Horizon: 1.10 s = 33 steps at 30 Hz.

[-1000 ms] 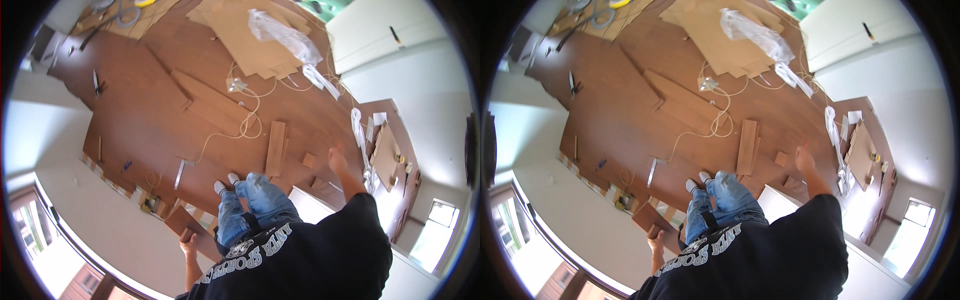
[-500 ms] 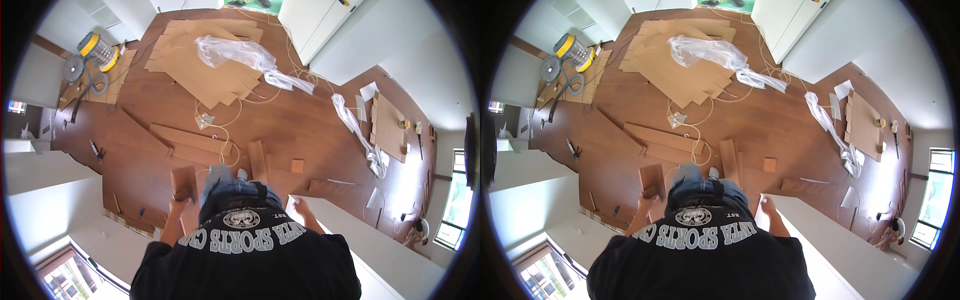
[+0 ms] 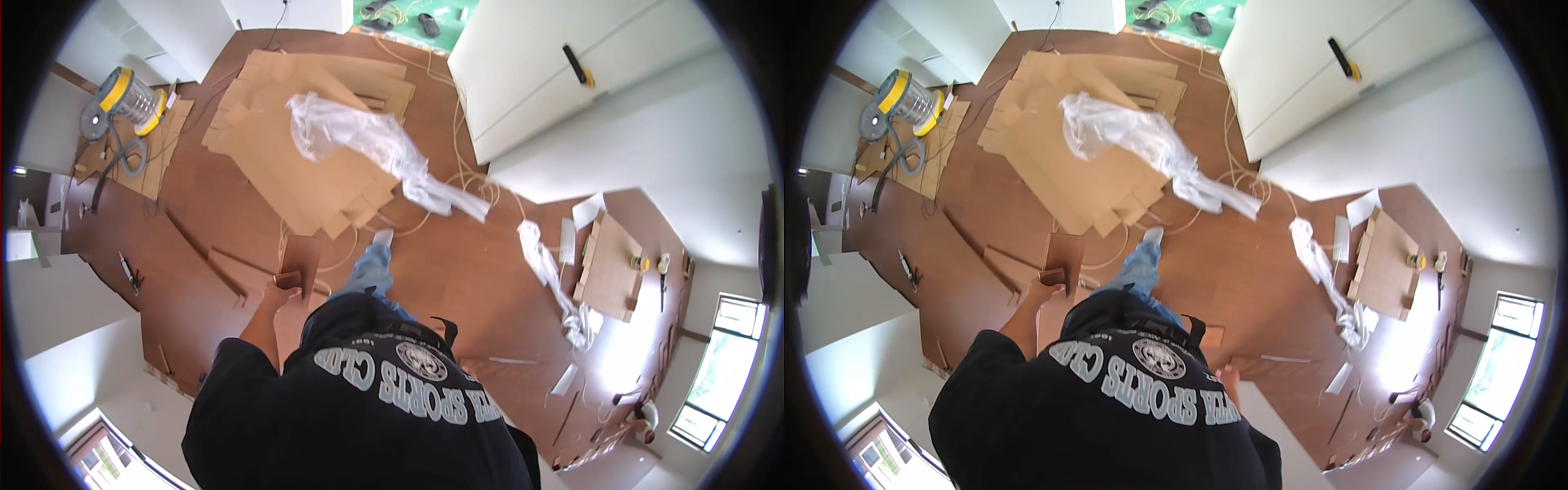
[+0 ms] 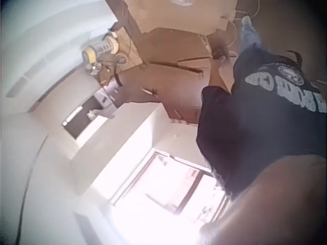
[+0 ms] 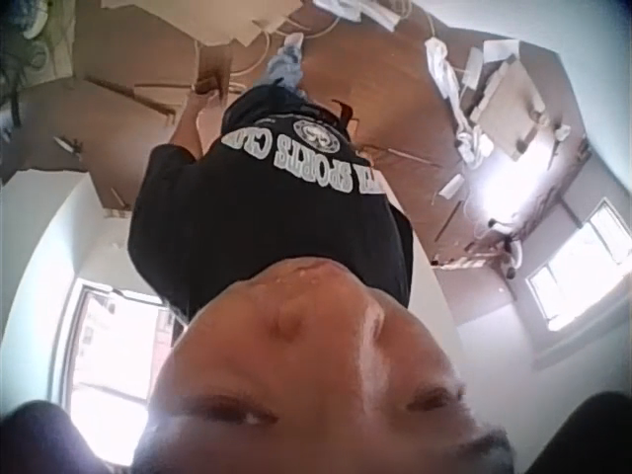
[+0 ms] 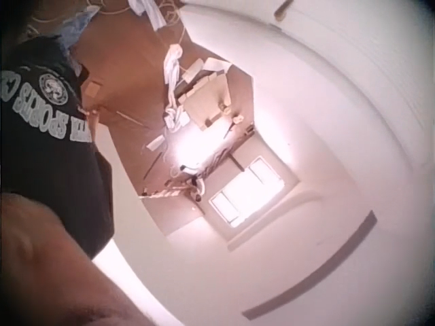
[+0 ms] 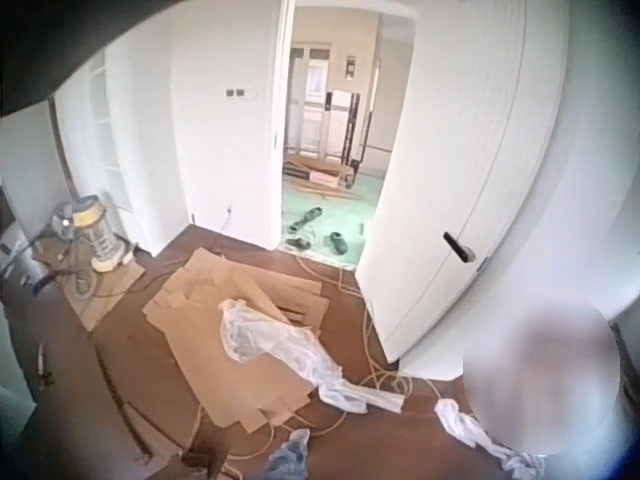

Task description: The person measures, cuts, and installs laminate wood flooring planks in a room, using a pencil and ruler for marking, a table saw for cutting, and a hammer to fit the pieces together.

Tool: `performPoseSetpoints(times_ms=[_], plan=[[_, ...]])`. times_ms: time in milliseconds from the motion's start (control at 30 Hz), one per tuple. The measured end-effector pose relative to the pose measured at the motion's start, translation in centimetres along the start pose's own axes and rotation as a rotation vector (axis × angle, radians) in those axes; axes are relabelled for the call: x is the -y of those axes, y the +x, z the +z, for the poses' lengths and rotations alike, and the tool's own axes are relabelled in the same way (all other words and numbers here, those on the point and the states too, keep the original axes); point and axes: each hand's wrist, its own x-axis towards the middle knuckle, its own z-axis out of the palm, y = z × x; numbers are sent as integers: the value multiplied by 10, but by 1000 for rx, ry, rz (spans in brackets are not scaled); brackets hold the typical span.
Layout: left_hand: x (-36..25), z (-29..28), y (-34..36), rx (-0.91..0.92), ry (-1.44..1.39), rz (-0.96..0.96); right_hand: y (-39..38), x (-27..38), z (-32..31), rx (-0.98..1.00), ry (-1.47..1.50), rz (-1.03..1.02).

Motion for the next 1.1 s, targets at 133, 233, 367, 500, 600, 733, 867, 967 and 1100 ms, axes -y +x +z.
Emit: performPoseSetpoints(times_ms=[133,233,367,500,600,733,867,967,1100], plan=[[-150,29,78,65,127,-79,89,16,-45,367,305,273],[-303,28,132,117,91,-137,211,29,-84,339,1407,751],[-383,39,214,71,-57,-56,404,130,-154,161,1701,528],[-428,72,298,8,-168,56,588,266,-217,143,686,246],[-474,89,327,-71,-169,-17,750,363,-263,255,418,-47],[-549,122,345,-199,-287,-32,1003,485,-276,17,-366,-873],[-532,145,343,-165,-14,-393,1112,764,-345,217,2,-661],[-617,174,348,-150,-376,-369,1176,901,-383,81,218,-755],[-660,194,377,-71,-693,-452,1227,1003,-421,88,-18,-879]])
